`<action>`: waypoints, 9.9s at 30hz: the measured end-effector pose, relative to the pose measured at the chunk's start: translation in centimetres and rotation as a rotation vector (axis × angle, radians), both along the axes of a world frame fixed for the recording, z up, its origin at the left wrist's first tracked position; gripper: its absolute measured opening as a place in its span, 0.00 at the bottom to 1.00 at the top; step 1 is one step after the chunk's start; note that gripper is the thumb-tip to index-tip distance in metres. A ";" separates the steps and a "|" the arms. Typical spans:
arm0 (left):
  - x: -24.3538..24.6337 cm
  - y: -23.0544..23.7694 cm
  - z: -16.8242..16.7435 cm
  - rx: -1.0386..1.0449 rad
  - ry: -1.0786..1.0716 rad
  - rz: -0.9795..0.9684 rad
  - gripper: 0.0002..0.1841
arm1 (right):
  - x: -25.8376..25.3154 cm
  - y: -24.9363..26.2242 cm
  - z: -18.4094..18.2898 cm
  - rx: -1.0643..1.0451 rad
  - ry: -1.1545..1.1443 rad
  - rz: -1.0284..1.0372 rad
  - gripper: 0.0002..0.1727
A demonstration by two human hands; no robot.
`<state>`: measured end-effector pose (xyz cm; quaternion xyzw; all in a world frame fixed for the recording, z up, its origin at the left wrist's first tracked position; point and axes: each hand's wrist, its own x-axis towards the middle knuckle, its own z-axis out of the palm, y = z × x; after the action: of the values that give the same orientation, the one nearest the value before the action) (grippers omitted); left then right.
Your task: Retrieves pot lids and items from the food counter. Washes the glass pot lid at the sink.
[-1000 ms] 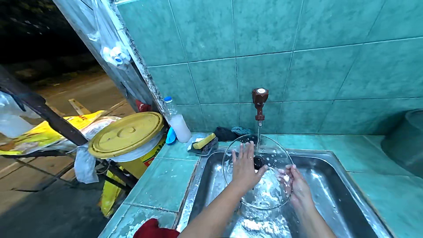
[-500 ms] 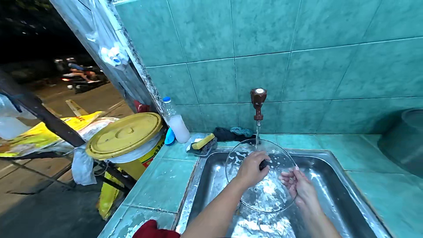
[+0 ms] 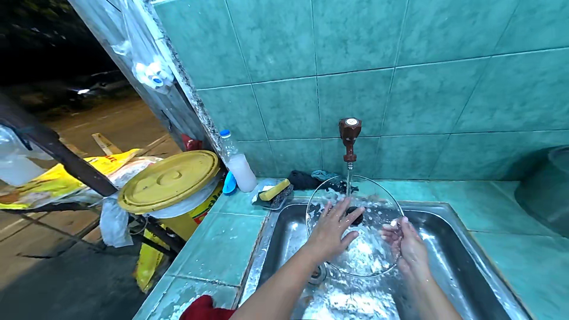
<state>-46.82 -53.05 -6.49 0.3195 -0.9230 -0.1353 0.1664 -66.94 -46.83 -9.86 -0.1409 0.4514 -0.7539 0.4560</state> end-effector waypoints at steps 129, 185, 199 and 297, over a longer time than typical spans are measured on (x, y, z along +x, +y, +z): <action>-7.5 -3.8 2.4 1.324 1.039 0.463 0.21 | 2.9 2.4 0.9 0.207 -0.055 0.287 0.26; 5.3 3.6 0.2 1.177 1.225 0.706 0.24 | 1.5 -2.4 -1.3 0.459 1.668 0.657 0.37; 6.3 2.3 -0.3 1.132 1.164 0.710 0.24 | 0.7 0.6 -1.9 0.248 -0.085 0.553 0.30; 8.3 13.6 9.0 0.373 0.692 0.528 0.19 | 4.7 -9.9 27.0 0.281 1.941 0.254 0.34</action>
<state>-38.50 -39.48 2.55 0.5038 -0.6605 -0.3502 0.4328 -62.23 -56.71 17.17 -0.6898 0.6965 -0.1963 -0.0218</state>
